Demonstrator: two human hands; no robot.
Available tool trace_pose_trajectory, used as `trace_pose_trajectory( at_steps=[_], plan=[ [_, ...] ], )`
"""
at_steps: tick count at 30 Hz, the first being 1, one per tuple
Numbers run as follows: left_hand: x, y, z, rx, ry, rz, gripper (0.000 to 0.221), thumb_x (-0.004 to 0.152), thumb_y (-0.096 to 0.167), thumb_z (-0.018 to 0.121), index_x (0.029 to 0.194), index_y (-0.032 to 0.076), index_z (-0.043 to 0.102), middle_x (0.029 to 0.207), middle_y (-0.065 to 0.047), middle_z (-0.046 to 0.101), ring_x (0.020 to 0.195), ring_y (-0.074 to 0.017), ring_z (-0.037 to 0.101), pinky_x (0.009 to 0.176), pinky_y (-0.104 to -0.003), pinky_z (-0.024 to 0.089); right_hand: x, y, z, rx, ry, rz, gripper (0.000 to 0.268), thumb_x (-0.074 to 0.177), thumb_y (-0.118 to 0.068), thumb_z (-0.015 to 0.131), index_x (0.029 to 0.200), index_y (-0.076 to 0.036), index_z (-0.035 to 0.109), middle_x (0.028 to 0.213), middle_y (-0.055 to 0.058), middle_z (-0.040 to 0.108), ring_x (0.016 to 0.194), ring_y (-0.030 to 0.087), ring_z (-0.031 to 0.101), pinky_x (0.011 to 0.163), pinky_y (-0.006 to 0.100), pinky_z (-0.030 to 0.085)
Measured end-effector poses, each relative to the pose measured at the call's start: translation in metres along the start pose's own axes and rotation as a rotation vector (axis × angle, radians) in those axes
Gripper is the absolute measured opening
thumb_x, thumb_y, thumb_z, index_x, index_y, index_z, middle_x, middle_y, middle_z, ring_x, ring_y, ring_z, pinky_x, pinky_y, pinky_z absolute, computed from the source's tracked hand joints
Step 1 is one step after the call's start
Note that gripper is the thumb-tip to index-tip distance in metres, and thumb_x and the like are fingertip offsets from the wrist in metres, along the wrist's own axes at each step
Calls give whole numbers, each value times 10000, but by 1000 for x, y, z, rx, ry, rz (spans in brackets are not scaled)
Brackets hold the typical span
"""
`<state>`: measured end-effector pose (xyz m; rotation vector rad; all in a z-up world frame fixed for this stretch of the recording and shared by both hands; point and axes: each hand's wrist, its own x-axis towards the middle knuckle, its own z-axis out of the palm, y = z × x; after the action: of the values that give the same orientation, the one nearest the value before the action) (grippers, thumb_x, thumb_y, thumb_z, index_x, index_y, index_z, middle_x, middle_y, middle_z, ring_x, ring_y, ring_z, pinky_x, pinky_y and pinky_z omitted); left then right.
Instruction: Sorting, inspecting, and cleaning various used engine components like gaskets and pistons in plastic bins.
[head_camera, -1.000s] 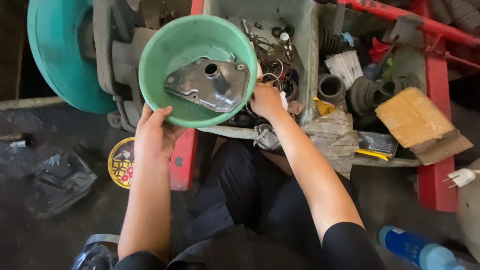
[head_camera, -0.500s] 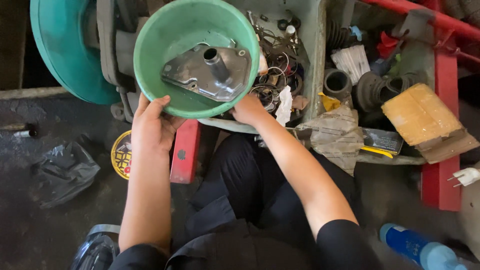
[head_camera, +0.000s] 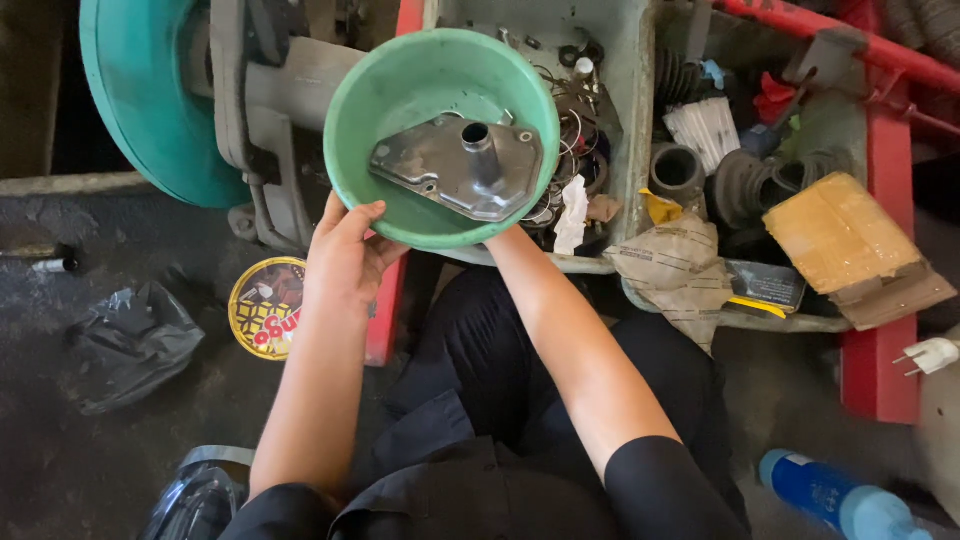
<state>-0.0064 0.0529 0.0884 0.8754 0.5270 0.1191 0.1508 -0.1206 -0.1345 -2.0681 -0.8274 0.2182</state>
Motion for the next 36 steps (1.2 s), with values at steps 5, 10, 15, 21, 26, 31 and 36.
trace_pose_trajectory(
  at_steps=[5, 10, 15, 21, 26, 31, 36],
  plan=[
    [1, 0, -5, -3, -14, 8, 470, 933, -2, 549, 1389, 114, 548, 1201, -80, 668, 1015, -242, 716, 829, -484, 654, -12, 9, -11, 146, 95, 5, 337, 859, -185, 770, 1160, -52, 696, 1129, 108, 722, 1022, 271, 684, 896, 409, 567],
    [-5, 6, -4, -23, -42, 27, 470, 934, -2, 549, 1388, 120, 531, 1199, -81, 667, 1001, -241, 720, 819, -486, 652, -38, -2, -61, 162, 301, 198, 281, 912, -154, 766, 1168, -54, 712, 1094, 47, 737, 1027, 214, 705, 891, 375, 553],
    [-9, 1, -7, 12, -55, 20, 479, 935, 6, 555, 1400, 118, 533, 1189, -84, 681, 985, -245, 725, 823, -480, 652, -73, -22, -133, 318, 720, 231, 279, 862, -65, 844, 1115, -37, 730, 852, 7, 626, 732, 71, 582, 638, 211, 501],
    [-5, -23, -10, 83, -61, -57, 491, 908, 14, 597, 1380, 140, 550, 1180, -55, 681, 990, -242, 711, 815, -482, 635, -90, -120, -244, -71, 733, -79, 262, 878, -44, 862, 1097, -5, 723, 996, 64, 650, 820, 117, 601, 735, 255, 534],
    [0, -43, -16, 158, -116, -132, 490, 904, 24, 603, 1377, 146, 564, 1180, -54, 698, 1015, -241, 714, 821, -485, 638, -63, -151, -265, -175, 441, -275, 316, 860, -115, 873, 1119, 2, 734, 984, 55, 647, 857, 136, 610, 781, 288, 526],
    [-8, -46, -12, 207, -148, -194, 495, 897, 26, 598, 1374, 153, 561, 1171, -62, 703, 999, -249, 714, 809, -478, 627, -35, -160, -255, -122, 129, -257, 337, 811, -217, 853, 1072, -39, 736, 902, 19, 613, 812, 128, 590, 736, 299, 508],
    [-14, -50, -11, 228, -185, -190, 474, 895, 13, 597, 1362, 91, 571, 1168, -72, 701, 1024, -236, 715, 805, -484, 644, -18, -172, -242, -466, -133, -229, 350, 741, -340, 842, 1006, -121, 777, 830, 34, 632, 794, 200, 621, 849, 395, 431]
  ],
)
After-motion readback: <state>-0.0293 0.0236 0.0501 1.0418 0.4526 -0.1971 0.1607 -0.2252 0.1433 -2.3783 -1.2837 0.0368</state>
